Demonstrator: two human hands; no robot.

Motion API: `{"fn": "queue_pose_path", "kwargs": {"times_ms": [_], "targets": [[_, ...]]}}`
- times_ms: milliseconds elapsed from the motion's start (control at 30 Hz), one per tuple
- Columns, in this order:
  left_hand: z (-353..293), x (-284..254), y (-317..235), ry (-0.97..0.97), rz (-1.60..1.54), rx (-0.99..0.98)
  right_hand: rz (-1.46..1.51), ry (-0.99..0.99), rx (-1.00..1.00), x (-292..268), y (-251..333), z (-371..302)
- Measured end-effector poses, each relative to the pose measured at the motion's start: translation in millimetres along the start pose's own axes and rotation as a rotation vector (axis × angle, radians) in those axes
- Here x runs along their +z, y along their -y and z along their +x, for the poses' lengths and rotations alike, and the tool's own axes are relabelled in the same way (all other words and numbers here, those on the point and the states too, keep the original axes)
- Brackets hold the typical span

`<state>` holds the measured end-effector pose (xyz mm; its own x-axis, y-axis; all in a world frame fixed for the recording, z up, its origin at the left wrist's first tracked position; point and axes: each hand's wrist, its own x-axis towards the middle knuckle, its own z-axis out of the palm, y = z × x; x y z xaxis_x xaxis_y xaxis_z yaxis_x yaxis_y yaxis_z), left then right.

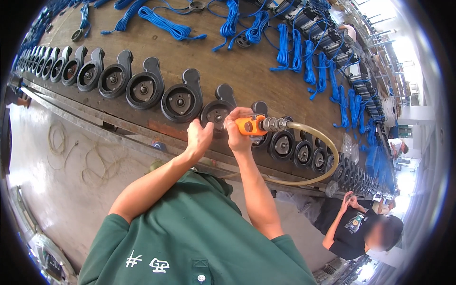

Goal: The person assembles a line of water pumps using a pneumatic screwdriver to secure bolts in the center of the pump housings.

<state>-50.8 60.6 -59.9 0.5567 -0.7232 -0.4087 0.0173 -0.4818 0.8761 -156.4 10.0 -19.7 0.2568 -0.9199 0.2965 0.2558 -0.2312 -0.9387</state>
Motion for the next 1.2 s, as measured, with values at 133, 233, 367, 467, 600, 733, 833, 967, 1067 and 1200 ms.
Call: {"fn": "queue_pose_path", "kwargs": {"times_ms": [133, 233, 367, 467, 600, 733, 833, 967, 1067, 1200], "targets": [[4.2, 0.3, 4.4, 0.024, -0.059, -0.038, -0.074, 0.049, -0.001, 5.3, 0.8, -1.8], [4.7, 1.7, 7.1, 0.014, -0.042, -0.038, -0.060, 0.090, -0.010, 4.7, -0.4, -6.2], [2.3, 1.0, 2.8, 0.012, -0.020, -0.041, -0.078, 0.105, -0.022, 4.0, 0.9, -5.3], [-0.1, -1.1, -1.4, 0.006, -0.030, -0.024, -0.114, 0.082, -0.023, 3.5, 1.3, -3.7], [4.5, -0.6, -0.5, 0.030, -0.047, -0.022, -0.198, 0.082, -0.089, -2.8, 4.2, 4.4], [5.5, -1.6, 0.7, 0.053, 0.032, -0.049, 0.013, -0.025, -0.158, 6.8, 15.9, 30.0], [6.9, -3.1, -8.0, 0.143, 0.024, -0.142, -0.058, -0.138, -0.102, 0.9, -2.3, 49.3], [13.0, 1.5, 1.6, 0.171, -0.094, -0.204, 0.019, -0.139, -0.112, 3.6, -7.4, 54.9], [16.1, 2.5, 3.1, 0.165, -0.108, -0.214, 0.028, -0.109, -0.106, 1.0, -13.4, 56.8], [13.6, -2.3, -6.0, 0.197, -0.114, -0.248, 0.026, -0.120, -0.090, -1.3, -14.4, 57.2]]}}
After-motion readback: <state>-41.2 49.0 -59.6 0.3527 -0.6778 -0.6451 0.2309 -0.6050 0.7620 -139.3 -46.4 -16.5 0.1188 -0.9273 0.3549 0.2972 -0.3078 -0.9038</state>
